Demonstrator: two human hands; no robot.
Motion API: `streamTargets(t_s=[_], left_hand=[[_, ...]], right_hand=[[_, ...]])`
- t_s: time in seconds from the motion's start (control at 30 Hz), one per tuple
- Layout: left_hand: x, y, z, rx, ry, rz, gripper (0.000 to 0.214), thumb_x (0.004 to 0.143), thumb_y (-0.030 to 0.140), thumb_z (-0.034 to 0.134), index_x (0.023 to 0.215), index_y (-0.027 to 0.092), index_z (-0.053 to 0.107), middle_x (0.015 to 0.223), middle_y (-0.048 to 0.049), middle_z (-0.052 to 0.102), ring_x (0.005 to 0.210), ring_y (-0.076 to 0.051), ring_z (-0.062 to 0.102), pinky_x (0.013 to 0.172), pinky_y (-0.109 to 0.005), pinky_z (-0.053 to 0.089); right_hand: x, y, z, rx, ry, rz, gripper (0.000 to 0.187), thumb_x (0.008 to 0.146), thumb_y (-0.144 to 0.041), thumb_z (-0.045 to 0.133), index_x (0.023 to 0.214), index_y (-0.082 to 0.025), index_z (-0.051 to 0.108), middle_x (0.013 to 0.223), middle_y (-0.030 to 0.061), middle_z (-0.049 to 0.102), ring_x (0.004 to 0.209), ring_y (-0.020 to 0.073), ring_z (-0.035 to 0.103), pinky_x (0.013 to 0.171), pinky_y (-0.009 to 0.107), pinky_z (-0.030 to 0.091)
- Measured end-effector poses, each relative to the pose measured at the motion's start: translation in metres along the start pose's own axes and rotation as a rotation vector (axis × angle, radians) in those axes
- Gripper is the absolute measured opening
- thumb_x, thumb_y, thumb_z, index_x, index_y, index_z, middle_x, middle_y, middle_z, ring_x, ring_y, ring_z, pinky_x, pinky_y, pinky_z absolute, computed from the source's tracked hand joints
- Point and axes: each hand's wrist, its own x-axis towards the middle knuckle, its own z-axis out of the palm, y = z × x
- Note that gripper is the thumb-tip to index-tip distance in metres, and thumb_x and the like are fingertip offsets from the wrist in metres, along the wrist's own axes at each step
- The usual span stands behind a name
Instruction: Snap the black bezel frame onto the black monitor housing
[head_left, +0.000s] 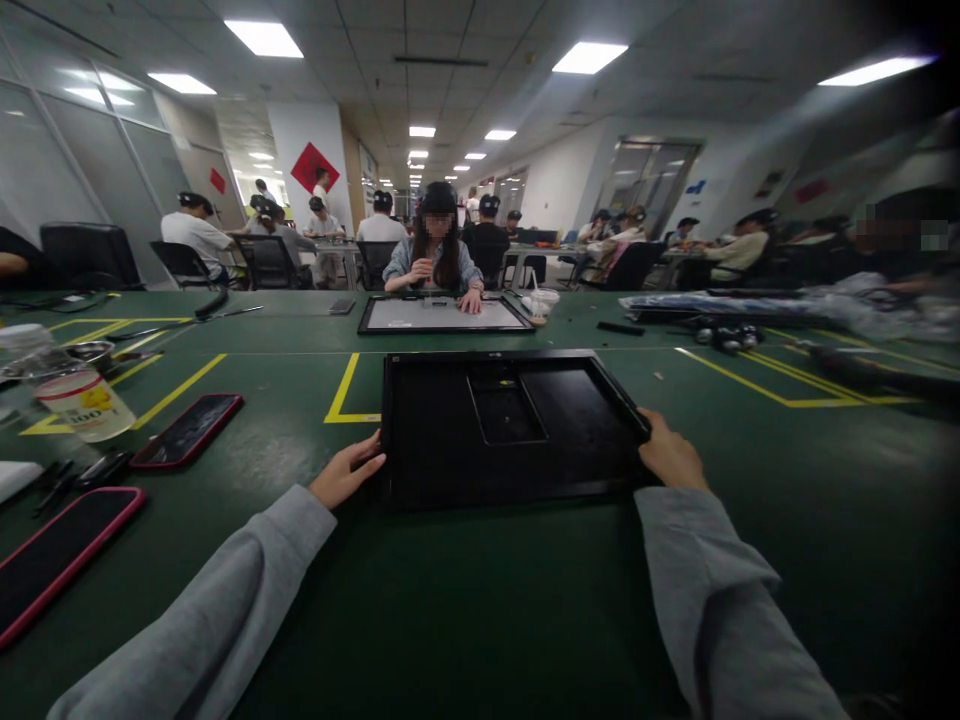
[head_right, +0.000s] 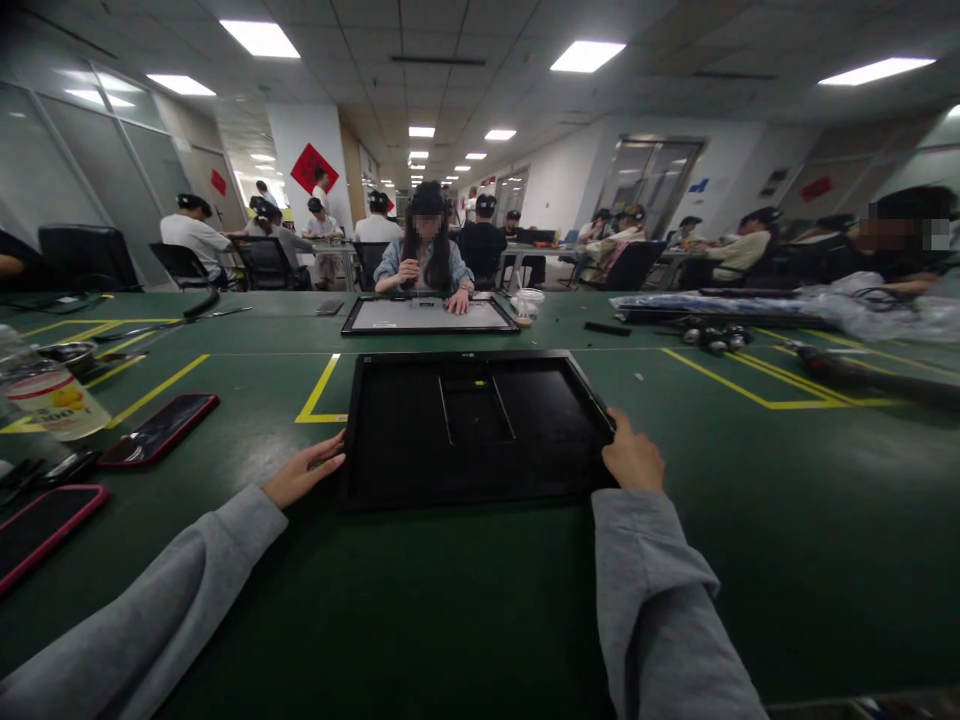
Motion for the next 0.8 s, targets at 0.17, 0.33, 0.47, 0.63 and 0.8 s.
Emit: streamTargets(t_s=[0.17,0.33,0.47,0.63,0.8], left_hand=[[0.002,-0.006,-0.01,0.019,0.095,0.051,0.075,0.071,0.069,0.06,0.124,0.016,0.063,0.123,-0.0113,0.067,0.121,-0.028,0.058,0.111,-0.047,0.038],[0.004,-0.013,-0.019,-0.02,0.276,0.084,0.067,0.079,0.061,0.056,0.125,0.012,0.061,0.109,-0.0131,0.072,0.115,-0.027,0.062,0.107,-0.047,0.041],[0.005,-0.019,-0.022,-0.007,0.31,0.094,0.059,0.082,0.053,0.053,0.125,0.012,0.061,0.105,-0.0126,0.073,0.106,-0.024,0.065,0.103,-0.043,0.044],[0.006,-0.022,-0.022,0.073,0.279,0.158,0.052,0.086,0.046,0.051,0.125,0.014,0.062,0.105,-0.0099,0.073,0.106,-0.022,0.065,0.103,-0.039,0.045],[0.006,-0.024,-0.019,0.229,0.269,0.224,0.043,0.088,0.04,0.049,0.122,0.018,0.064,0.103,-0.0063,0.074,0.099,-0.02,0.067,0.098,-0.039,0.048]], right_hand=[[-0.018,-0.048,-0.013,-0.016,0.192,0.164,0.05,0.089,-0.026,0.039,0.132,-0.008,0.056,0.118,0.0263,0.058,0.117,0.0388,0.052,0.09,0.059,0.043],[-0.085,-0.176,-0.002,0.422,0.079,-0.318,0.037,0.094,-0.029,0.036,0.117,-0.017,0.062,0.108,0.0133,0.066,0.1,0.0249,0.06,0.092,0.043,0.046],[-0.144,-0.282,0.011,0.504,-0.135,-0.453,0.044,0.098,-0.042,0.034,0.131,-0.021,0.053,0.108,0.0102,0.065,0.095,0.0228,0.062,0.082,0.037,0.049],[-0.179,-0.357,0.029,0.263,-0.28,-0.509,0.063,0.094,-0.045,0.043,0.15,-0.018,0.032,0.118,0.0163,0.058,0.107,0.0292,0.057,0.082,0.04,0.049],[-0.183,-0.382,0.039,0.09,-0.302,-0.431,0.068,0.09,-0.03,0.048,0.15,-0.01,0.025,0.125,0.0179,0.056,0.111,0.026,0.056,0.088,0.037,0.047]])
